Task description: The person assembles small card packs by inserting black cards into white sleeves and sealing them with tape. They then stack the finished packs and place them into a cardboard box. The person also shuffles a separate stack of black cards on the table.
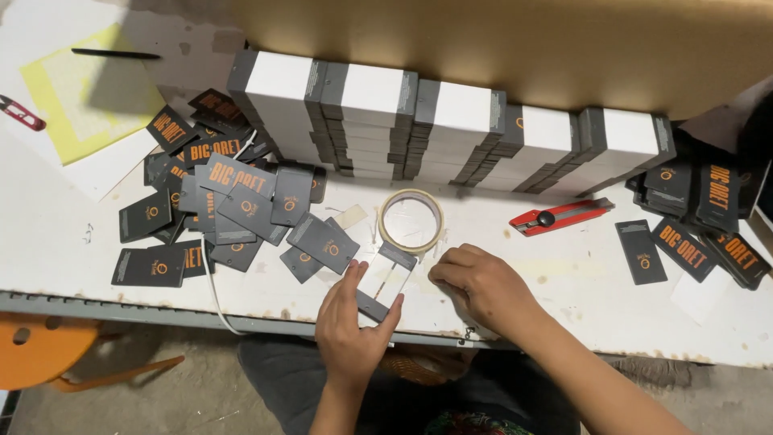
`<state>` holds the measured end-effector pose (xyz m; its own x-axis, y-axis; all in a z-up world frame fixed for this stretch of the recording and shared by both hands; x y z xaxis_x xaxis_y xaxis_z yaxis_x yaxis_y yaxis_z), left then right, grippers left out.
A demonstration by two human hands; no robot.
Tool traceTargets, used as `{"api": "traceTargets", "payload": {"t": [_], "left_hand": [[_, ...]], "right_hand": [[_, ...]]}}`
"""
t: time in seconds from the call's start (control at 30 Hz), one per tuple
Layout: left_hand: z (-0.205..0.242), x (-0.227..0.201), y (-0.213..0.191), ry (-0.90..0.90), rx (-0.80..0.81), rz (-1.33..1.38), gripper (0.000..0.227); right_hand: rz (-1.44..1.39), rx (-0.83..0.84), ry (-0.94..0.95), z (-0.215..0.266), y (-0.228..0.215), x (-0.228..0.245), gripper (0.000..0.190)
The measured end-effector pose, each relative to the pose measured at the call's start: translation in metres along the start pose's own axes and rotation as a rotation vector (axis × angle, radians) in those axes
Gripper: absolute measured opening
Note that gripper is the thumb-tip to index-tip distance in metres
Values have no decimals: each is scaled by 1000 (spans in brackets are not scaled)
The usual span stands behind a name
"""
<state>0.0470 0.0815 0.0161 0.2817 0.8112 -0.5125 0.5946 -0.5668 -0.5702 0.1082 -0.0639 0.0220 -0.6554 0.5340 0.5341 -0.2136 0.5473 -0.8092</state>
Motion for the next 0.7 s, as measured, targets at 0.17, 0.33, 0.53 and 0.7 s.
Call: {"api": "traceTargets", "payload": {"t": [0.17,0.33,0.53,0.7], "left_hand": [[0,2,-1,9,-9,2,54],[0,4,0,6,-20,-8,50],[-1,3,0,16,-33,-16,50],[-1,4,-1,10,-35,-20,48]], "right_hand": [[-2,57,-62,-2,5,0,8],[28,142,-78,0,11,-3,14],[50,183,-94,-2,14,-1,20],[-167,79,103,-7,-2,-3,17]]}}
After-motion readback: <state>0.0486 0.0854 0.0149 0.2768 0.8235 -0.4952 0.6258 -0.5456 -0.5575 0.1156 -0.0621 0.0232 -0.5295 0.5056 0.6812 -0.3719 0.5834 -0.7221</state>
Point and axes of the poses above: each hand's wrist, its own z-axis away from the middle knuckle, its own y-axis out of the palm, x = y × z, the point moved 6 cm from there along -z, towards the middle knuckle, and after that the axes turned 1 degree about -y, right-handed, at the moved point
